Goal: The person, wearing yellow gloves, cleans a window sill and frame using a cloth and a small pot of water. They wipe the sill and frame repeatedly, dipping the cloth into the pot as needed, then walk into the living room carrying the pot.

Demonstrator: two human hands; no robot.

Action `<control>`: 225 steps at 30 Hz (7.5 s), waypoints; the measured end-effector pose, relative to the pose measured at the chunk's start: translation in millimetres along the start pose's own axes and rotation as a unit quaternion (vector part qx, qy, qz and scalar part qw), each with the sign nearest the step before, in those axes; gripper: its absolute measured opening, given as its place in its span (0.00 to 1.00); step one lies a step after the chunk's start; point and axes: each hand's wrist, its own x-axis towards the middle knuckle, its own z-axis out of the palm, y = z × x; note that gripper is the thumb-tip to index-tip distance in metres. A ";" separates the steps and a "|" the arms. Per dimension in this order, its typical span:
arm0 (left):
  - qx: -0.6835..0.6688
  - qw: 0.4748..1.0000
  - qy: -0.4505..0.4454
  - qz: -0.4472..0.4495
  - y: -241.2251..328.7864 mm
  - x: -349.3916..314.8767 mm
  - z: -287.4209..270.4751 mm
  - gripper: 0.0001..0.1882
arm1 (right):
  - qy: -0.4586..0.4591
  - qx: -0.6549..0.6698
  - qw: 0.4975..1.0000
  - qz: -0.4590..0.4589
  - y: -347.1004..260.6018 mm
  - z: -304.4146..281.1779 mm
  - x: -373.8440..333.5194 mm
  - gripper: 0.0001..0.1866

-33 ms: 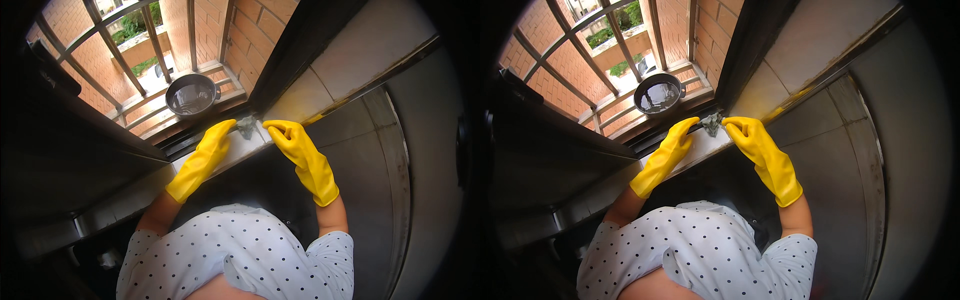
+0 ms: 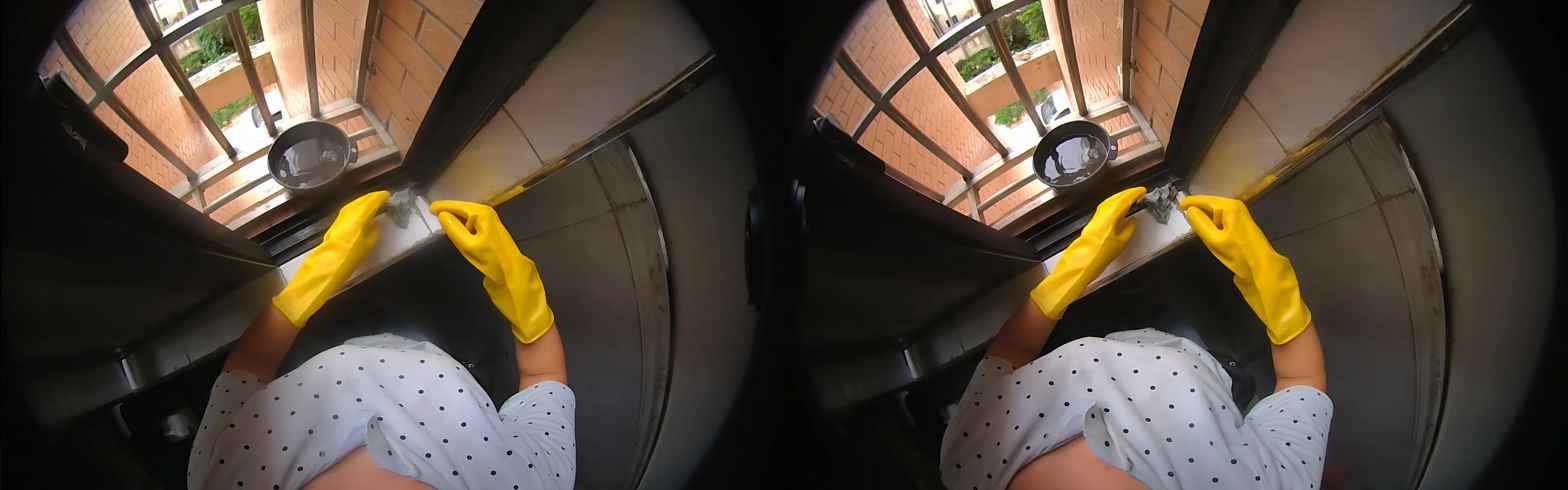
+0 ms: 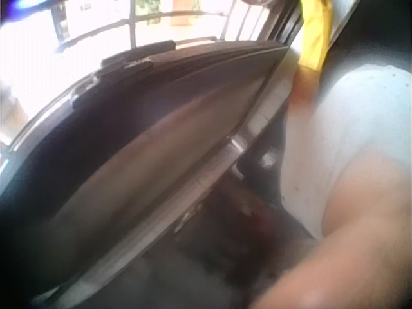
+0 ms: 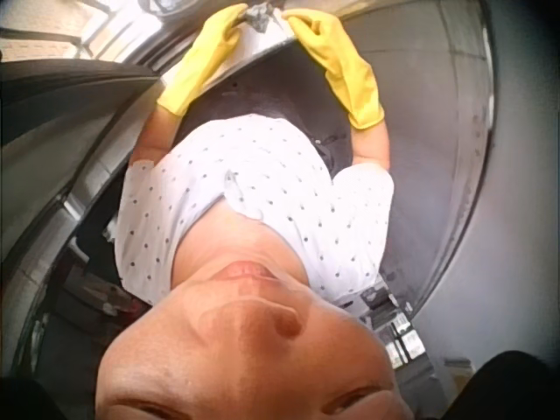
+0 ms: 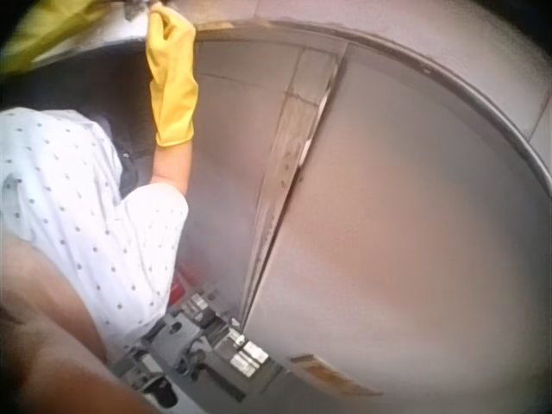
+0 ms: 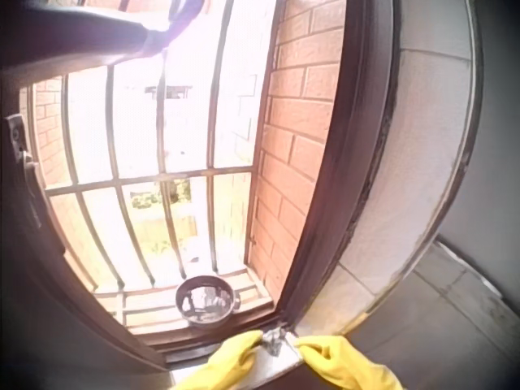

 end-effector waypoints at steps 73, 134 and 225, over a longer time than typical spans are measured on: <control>0.006 0.851 0.303 0.429 193.8 277.8 -41.9 0.24 | 0.367 -0.002 0.913 0.180 17.3 -37.6 -184.3 0.12; -0.101 0.917 0.256 0.289 33.1 206.7 29.9 0.24 | 0.302 -0.051 0.925 0.226 14.4 -40.9 -158.2 0.13; 0.000 0.898 0.229 0.376 158.4 260.4 -58.6 0.28 | 0.235 -0.031 0.936 0.260 46.1 -48.4 -179.2 0.14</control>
